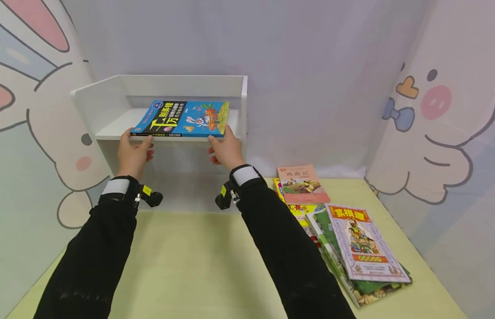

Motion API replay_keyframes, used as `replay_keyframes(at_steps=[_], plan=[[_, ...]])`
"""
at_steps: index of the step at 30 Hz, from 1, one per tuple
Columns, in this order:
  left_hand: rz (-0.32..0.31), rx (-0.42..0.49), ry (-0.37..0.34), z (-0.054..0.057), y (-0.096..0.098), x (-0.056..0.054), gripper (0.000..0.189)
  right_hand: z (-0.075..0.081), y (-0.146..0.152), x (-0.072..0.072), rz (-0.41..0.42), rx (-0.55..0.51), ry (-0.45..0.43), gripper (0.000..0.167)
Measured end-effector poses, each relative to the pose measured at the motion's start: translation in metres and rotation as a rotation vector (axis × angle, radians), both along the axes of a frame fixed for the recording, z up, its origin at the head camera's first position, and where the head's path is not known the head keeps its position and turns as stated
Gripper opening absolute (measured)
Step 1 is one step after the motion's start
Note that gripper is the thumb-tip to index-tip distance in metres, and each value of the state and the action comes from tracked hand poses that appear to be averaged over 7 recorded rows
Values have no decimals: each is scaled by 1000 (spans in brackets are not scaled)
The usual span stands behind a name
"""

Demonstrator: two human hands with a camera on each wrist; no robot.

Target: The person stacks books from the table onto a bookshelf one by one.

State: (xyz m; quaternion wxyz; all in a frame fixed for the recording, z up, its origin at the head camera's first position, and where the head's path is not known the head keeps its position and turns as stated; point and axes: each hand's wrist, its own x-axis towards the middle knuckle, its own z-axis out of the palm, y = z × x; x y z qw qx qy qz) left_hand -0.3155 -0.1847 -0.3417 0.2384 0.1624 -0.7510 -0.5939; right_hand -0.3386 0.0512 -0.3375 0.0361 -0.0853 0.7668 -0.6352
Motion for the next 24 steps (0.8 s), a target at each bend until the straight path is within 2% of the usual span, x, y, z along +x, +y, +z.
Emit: replay_keyframes(at_steps=[4, 7, 11, 17, 21, 24], plan=[[-16, 14, 36, -6, 3, 7, 72, -3, 4, 5, 16, -49, 21, 60], [-45, 77, 73, -8, 6, 13, 74, -3, 11, 11, 46, -75, 28, 65], [-95, 133, 110, -13, 17, 25, 67, -8, 23, 23, 97, -93, 54, 67], [-220, 155, 177, -25, 45, 49, 48, -20, 42, 46, 159, -140, 94, 60], [-315, 181, 217, -30, 67, 67, 40, -29, 50, 62, 160, -145, 89, 54], [-387, 156, 219, -35, 85, 80, 35, -37, 56, 76, 159, -136, 79, 48]])
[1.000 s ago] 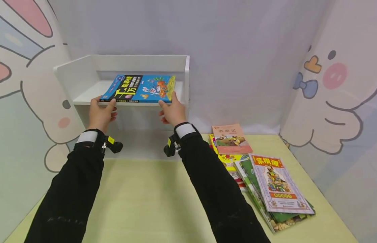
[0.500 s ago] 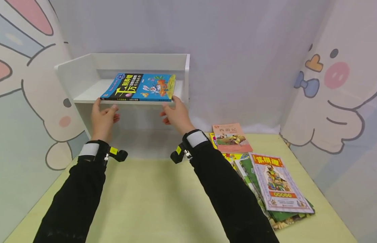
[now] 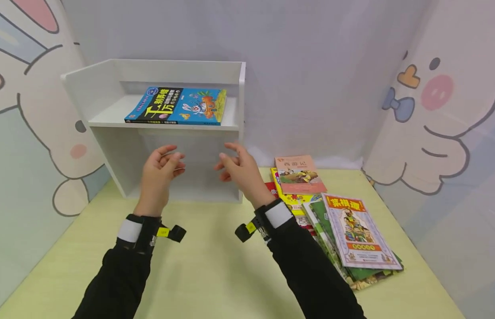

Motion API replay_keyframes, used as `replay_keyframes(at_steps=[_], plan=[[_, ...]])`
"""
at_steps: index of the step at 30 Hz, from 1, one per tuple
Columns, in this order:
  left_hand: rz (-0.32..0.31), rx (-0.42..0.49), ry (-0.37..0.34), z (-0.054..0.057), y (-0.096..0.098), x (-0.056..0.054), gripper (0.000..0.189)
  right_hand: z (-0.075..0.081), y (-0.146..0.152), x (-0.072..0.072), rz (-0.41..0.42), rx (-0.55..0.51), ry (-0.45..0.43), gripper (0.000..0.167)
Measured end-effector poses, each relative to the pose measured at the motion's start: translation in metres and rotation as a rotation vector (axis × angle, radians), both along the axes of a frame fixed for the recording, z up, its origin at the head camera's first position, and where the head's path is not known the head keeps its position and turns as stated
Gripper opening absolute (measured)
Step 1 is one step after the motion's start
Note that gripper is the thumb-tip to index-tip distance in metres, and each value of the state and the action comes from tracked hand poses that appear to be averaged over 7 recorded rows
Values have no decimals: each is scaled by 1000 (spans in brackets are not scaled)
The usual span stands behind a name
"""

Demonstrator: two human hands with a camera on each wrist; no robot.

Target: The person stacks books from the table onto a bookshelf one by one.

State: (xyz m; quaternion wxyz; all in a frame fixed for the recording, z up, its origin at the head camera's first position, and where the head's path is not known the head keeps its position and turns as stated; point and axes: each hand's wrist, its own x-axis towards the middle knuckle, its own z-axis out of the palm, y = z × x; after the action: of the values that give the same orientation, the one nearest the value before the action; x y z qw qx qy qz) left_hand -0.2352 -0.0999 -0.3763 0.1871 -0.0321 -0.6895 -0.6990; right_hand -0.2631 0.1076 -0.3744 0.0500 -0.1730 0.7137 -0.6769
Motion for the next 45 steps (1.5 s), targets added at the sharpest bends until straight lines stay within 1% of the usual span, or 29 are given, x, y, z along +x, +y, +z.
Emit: replay_keyframes(at_steps=[2, 4, 9, 11, 15, 19, 21, 25, 28, 31, 34, 36, 38, 39, 41, 42, 45], plan=[[-44, -29, 2, -5, 12, 8, 33, -7, 5, 8, 6, 7, -3, 45], [-87, -44, -11, -12, 27, 14, 31, -16, 10, 16, 9, 12, -15, 43], [-211, -36, -69, -38, 63, 28, 28, -44, 31, 33, -9, -5, -83, 41], [-248, -38, -101, -50, 75, 30, 27, -55, 40, 39, -31, -24, -123, 39], [-297, -48, -176, -72, 99, 33, 23, -75, 61, 47, -102, -37, -197, 41], [-345, -39, -256, -92, 122, 33, 23, -93, 91, 54, -155, -27, -249, 48], [-363, -16, -298, -100, 133, 33, 23, -100, 109, 58, -167, -42, -280, 53], [-400, -4, -380, -115, 159, 34, 23, -113, 152, 67, -203, -95, -352, 65], [-422, 12, -439, -126, 181, 35, 22, -123, 184, 74, -241, -128, -383, 68], [-435, 62, -493, -137, 202, 36, 20, -131, 214, 82, -275, -173, -400, 60], [-440, 101, -539, -144, 222, 40, 18, -139, 241, 89, -310, -218, -399, 50], [-444, 131, -567, -148, 235, 42, 16, -144, 258, 93, -346, -232, -394, 44], [-444, 154, -589, -151, 246, 45, 16, -151, 274, 96, -409, -249, -411, 42], [-441, 166, -593, -152, 250, 46, 16, -153, 281, 94, -443, -247, -427, 42], [-434, 182, -597, -154, 258, 47, 16, -158, 294, 90, -514, -233, -471, 48], [-428, 189, -598, -155, 262, 48, 16, -162, 304, 88, -547, -239, -490, 47], [-425, 201, -600, -158, 274, 52, 15, -169, 326, 79, -651, -184, -544, 65]])
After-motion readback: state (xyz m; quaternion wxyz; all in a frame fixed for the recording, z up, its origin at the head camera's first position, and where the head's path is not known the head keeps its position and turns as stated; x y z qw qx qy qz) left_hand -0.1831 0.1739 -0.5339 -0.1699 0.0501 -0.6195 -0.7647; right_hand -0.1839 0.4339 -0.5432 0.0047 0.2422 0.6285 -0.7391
